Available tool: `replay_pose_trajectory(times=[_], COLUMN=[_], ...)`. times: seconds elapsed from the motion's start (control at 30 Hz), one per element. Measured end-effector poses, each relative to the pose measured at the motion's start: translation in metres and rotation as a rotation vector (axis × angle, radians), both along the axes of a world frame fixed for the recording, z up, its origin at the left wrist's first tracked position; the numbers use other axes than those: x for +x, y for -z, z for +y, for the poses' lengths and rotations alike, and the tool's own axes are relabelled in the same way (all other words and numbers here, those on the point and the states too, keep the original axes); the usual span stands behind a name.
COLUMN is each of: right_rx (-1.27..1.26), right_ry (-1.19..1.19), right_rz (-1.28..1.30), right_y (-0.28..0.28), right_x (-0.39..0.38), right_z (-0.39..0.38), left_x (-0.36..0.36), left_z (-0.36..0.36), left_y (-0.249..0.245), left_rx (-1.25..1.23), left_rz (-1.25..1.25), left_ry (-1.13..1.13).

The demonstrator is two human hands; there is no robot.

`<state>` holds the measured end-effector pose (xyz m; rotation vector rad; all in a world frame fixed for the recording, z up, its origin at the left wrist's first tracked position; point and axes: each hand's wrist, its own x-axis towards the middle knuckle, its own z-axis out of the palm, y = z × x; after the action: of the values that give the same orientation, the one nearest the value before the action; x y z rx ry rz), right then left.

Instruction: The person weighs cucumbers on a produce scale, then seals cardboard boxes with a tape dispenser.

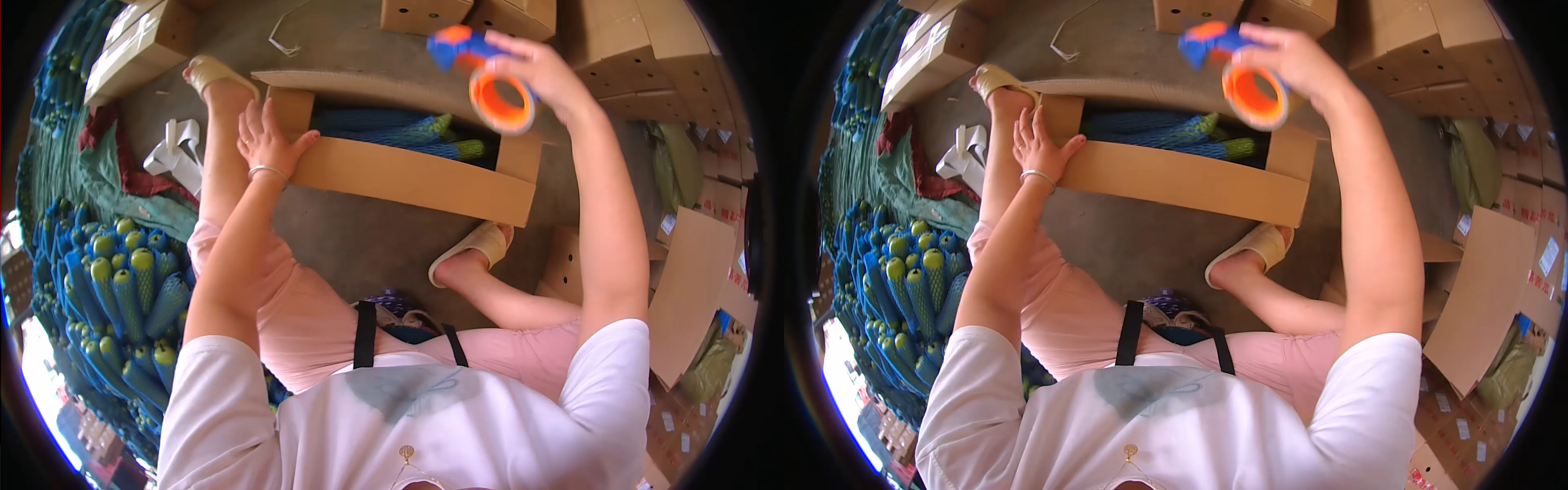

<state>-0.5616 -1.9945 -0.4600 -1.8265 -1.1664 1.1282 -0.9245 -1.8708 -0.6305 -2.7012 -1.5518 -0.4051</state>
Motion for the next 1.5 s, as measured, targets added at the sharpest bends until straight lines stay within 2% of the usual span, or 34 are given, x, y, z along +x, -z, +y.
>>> replay_pose_trajectory(times=[0.03, 0.1, 0.13, 0.17, 0.2, 0.23, 0.27, 0.3, 0.37, 0.4, 0.47, 0.5, 0.53, 0.57, 0.63, 0.67, 0.7, 0.77, 0.8, 0.83, 0.9, 0.93, 0.97, 1.03, 1.1, 1.17, 1.23, 1.27, 1.3, 1.37, 1.4, 1.43, 1.5], right_rx=[-0.125, -0.035, -0.053, -0.007, -0.108, 0.013, 0.003, -0.017, 0.209, 0.268, 0.389, 0.382, 0.384, 0.388, 0.399, 0.431, 0.459, 0.456, 0.462, 0.465, 0.503, 0.503, 0.495, 0.331, 0.242, 0.157, 0.090, 0.084, 0.098, 0.112, 0.127, 0.140, 0.118], right_ry=[-0.046, -0.052, -0.072, -0.095, -0.149, -0.106, -0.088, -0.066, -0.107, -0.174, -0.298, -0.317, -0.344, -0.370, -0.397, -0.357, -0.313, -0.317, -0.311, -0.318, -0.323, -0.316, -0.318, -0.359, -0.335, -0.308, -0.324, -0.318, -0.344, -0.361, -0.367, -0.371, -0.363], right_rz=[0.052, 0.108, 0.065, -0.146, -0.404, -0.463, -0.452, -0.436, -0.343, -0.386, -0.478, -0.478, -0.495, -0.512, -0.539, -0.504, -0.469, -0.473, -0.480, -0.483, -0.471, -0.471, -0.471, -0.506, -0.547, -0.590, -0.660, -0.661, -0.737, -0.819, -0.828, -0.836, -0.818], right_y=[0.007, 0.022, 0.043, 0.064, 0.068, 0.068, 0.061, 0.055, 0.056, 0.052, 0.044, 0.050, 0.060, 0.070, 0.092, 0.098, 0.101, 0.102, 0.101, 0.102, 0.103, 0.100, 0.095, 0.079, 0.066, 0.060, 0.059, 0.060, 0.063, 0.066, 0.067, 0.068, 0.069], right_x=[-0.010, -0.034, -0.042, -0.054, -0.063, -0.075, -0.079, -0.082, -0.092, -0.104, -0.131, -0.138, -0.142, -0.145, -0.136, -0.133, -0.132, -0.131, -0.131, -0.130, -0.131, -0.132, -0.135, -0.142, -0.141, -0.139, -0.139, -0.141, -0.145, -0.146, -0.146, -0.145, -0.143], right_z=[-0.008, -0.035, -0.052, -0.073, -0.086, -0.093, -0.093, -0.091, -0.073, -0.056, -0.020, -0.008, 0.003, 0.010, 0.011, 0.010, 0.009, 0.005, 0.006, 0.006, 0.007, 0.007, 0.007, 0.011, 0.010, 0.007, 0.003, 0.003, 0.006, 0.012, 0.012, 0.012, 0.012], left_x=[-0.002, -0.028, -0.028, -0.029, -0.024, -0.021, -0.022, -0.011, -0.002, 0.005, 0.018, 0.022, 0.021, 0.020, 0.016, 0.015, 0.012, 0.010, 0.015, 0.019, 0.024, 0.027, 0.025, 0.016, 0.002, -0.035, -0.040, -0.037, -0.043, -0.032, -0.028, -0.024, -0.018], left_z=[-0.002, 0.033, 0.036, 0.034, 0.034, 0.035, 0.031, 0.021, 0.019, 0.019, 0.015, 0.017, 0.022, 0.025, 0.020, 0.019, 0.020, 0.014, 0.005, 0.004, 0.000, 0.000, 0.004, 0.018, 0.038, 0.086, 0.104, 0.109, 0.117, 0.107, 0.107, 0.107, 0.107], left_y=[0.004, 0.040, 0.042, 0.033, 0.017, 0.009, 0.014, -0.005, -0.008, -0.012, -0.017, -0.019, 0.003, 0.024, -0.015, -0.034, -0.044, -0.053, -0.054, -0.053, -0.043, -0.032, -0.024, -0.035, -0.038, -0.002, 0.015, 0.024, 0.066, 0.072, 0.108, 0.109, 0.105], left_rx=[0.060, -0.569, -0.568, -0.561, -0.814, -1.064, -0.579, -0.637, -0.708, -0.709, -0.719, -0.821, -0.788, -0.748, -0.306, -0.544, -0.538, -1.601, -1.741, -1.737, -1.840, -1.717, -1.724, -1.423, -1.069, -0.883, -0.877, -0.909, -0.902, -0.960, -0.951, -0.955, -0.856], left_rz=[-0.089, -0.870, -1.157, -1.160, -1.197, -1.232, -0.647, -0.589, -0.602, -0.607, -0.566, -0.634, -0.789, -0.942, -0.644, -0.797, -0.800, -0.958, -1.051, -1.059, -1.369, -1.388, -1.390, -0.918, -1.039, -0.885, -0.699, -0.545, -0.531, -0.266, -0.215, -0.211, 0.050], left_ry=[-0.147, -0.370, -0.470, -0.490, -0.542, -0.585, -0.334, -0.368, -0.288, -0.302, -0.164, -0.187, -0.163, -0.138, -0.136, -0.205, -0.219, -0.389, -0.422, -0.422, -0.227, -0.226, -0.231, -0.196, -0.246, -0.281, -0.292, -0.399, -0.327, -0.273, -0.212, -0.200, -0.144])
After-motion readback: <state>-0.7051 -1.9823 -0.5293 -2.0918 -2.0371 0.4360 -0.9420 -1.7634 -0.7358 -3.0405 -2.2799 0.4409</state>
